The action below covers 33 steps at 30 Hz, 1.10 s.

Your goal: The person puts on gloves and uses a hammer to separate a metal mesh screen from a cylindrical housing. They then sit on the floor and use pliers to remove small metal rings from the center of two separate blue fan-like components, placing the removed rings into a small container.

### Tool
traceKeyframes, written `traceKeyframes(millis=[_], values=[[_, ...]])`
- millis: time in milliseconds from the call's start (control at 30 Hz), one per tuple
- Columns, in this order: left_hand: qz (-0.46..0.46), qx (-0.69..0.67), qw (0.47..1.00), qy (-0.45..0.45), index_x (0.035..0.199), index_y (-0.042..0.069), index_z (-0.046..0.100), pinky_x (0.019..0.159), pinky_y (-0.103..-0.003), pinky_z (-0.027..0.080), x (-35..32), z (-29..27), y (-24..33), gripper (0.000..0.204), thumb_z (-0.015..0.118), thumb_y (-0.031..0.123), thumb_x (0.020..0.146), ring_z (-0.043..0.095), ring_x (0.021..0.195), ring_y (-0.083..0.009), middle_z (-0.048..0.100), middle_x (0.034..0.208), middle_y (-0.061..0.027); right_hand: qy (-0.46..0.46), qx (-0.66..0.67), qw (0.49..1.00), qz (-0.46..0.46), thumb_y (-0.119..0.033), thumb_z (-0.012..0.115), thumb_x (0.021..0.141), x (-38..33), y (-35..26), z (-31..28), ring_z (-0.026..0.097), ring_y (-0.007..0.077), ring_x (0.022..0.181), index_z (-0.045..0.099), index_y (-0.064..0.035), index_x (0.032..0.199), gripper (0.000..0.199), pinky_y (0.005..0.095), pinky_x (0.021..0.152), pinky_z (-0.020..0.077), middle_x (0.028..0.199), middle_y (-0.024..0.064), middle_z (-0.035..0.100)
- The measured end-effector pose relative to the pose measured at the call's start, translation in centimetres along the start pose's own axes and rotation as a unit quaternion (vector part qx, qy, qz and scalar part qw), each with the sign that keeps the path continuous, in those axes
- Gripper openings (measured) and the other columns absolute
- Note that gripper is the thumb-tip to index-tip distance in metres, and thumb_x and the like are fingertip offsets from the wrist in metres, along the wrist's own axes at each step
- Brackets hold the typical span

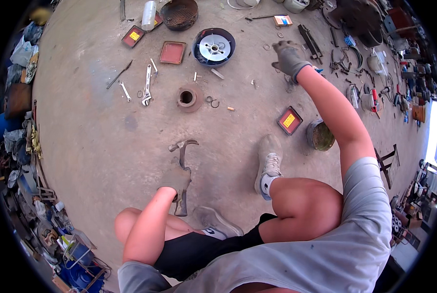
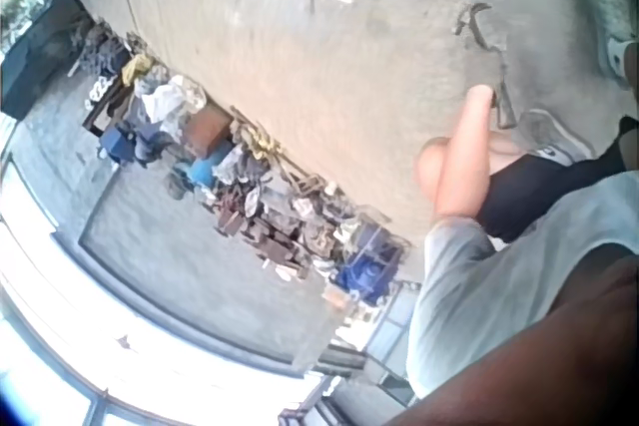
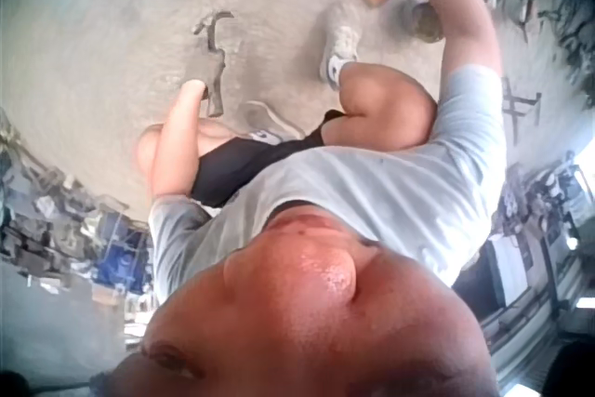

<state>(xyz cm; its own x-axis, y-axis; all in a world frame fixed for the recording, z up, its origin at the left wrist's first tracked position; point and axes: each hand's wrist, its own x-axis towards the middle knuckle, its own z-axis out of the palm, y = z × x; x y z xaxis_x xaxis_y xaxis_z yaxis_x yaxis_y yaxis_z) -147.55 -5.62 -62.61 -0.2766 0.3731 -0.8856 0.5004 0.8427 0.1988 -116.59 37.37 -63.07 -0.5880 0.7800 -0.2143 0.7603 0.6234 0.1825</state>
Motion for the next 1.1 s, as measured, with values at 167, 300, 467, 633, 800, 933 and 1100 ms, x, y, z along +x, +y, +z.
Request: traceKeyframes(millis=[167, 300, 467, 633, 800, 933, 1100], values=[[-0.01, 0.18, 0.984, 0.009, 0.146, -0.002, 0.045, 0.103, -0.051, 0.054, 2.2, 1.7, -1.1, 0.056, 0.058, 0.023, 0.097, 0.067, 0.121, -0.046, 0.068, 0.129, -0.0314, 0.004, 0.184, 0.981, -0.059, -0.037, 0.08, 0.087, 7.8, -12.8, 0.2, 0.067, 0.0353, 0.123, 0.069, -0.0082, 0.133, 0.055, 0.0458, 0.103, 0.0547, 0.132, 0.0187, 0.07], [-0.026, 0.174, 0.984, -0.019, 0.147, 0.0, 0.048, 0.105, -0.051, 0.053, 3.0, 1.4, -1.0, 0.056, 0.058, 0.021, 0.097, 0.067, 0.123, -0.045, 0.067, 0.132, -0.0307, -0.071, 0.232, 0.97, 0.004, -0.039, 0.081, 0.085, 13.2, -17.0, 1.3, 0.064, 0.0375, 0.13, 0.063, -0.0053, 0.142, 0.069, 0.0461, 0.108, 0.0528, 0.141, 0.0223, 0.065], [-0.037, 0.184, 0.982, -0.016, 0.149, -0.004, 0.044, 0.103, -0.05, 0.055, 2.0, 1.8, 0.3, 0.057, 0.055, 0.015, 0.097, 0.067, 0.123, -0.0446, 0.067, 0.134, -0.0299, -0.13, 0.223, 0.964, 0.063, -0.048, 0.085, 0.079, 14.9, -18.2, 3.0, 0.058, 0.0391, 0.138, 0.057, -0.0083, 0.15, 0.086, 0.0467, 0.114, 0.0499, 0.155, 0.02, 0.054], [-0.036, 0.148, 0.988, -0.032, 0.153, -0.007, 0.039, 0.103, -0.049, 0.057, 3.0, 2.3, -0.2, 0.061, 0.053, 0.012, 0.096, 0.067, 0.124, -0.0438, 0.067, 0.133, -0.0305, -0.105, 0.163, 0.981, 0.027, -0.031, 0.078, 0.084, 15.4, -17.3, 4.9, 0.061, 0.0394, 0.134, 0.055, -0.0095, 0.15, 0.073, 0.0475, 0.111, 0.0522, 0.151, 0.0203, 0.057], [-0.036, 0.148, 0.987, -0.046, 0.154, -0.008, 0.038, 0.105, -0.049, 0.055, 2.3, 0.8, 0.8, 0.063, 0.053, 0.014, 0.097, 0.067, 0.125, -0.0436, 0.067, 0.133, -0.032, -0.05, 0.166, 0.985, -0.016, -0.01, 0.059, 0.092, 14.5, -16.9, 4.4, 0.068, 0.0405, 0.122, 0.059, -0.0047, 0.144, 0.052, 0.0494, 0.099, 0.0569, 0.136, 0.0238, 0.067], [-0.047, 0.134, 0.989, -0.03, 0.149, -0.006, 0.044, 0.105, -0.049, 0.055, 2.9, 2.1, -0.4, 0.058, 0.055, 0.016, 0.096, 0.067, 0.125, -0.0442, 0.067, 0.134, -0.0323, -0.044, 0.23, 0.971, -0.039, -0.007, 0.055, 0.093, 13.7, -14.7, 2.4, 0.072, 0.0392, 0.113, 0.063, -0.008, 0.142, 0.049, 0.0497, 0.097, 0.0562, 0.122, 0.0243, 0.073], [-0.044, 0.144, 0.988, -0.025, 0.147, -0.006, 0.045, 0.106, -0.049, 0.054, 2.8, 2.0, 0.6, 0.058, 0.058, 0.018, 0.096, 0.067, 0.125, -0.045, 0.066, 0.134, -0.0328, 0.134, 0.259, 0.95, -0.113, -0.004, 0.055, 0.093, 10.0, -10.0, 4.1, 0.071, 0.0368, 0.116, 0.063, -0.0161, 0.144, 0.053, 0.0471, 0.099, 0.0565, 0.135, 0.016, 0.07]])
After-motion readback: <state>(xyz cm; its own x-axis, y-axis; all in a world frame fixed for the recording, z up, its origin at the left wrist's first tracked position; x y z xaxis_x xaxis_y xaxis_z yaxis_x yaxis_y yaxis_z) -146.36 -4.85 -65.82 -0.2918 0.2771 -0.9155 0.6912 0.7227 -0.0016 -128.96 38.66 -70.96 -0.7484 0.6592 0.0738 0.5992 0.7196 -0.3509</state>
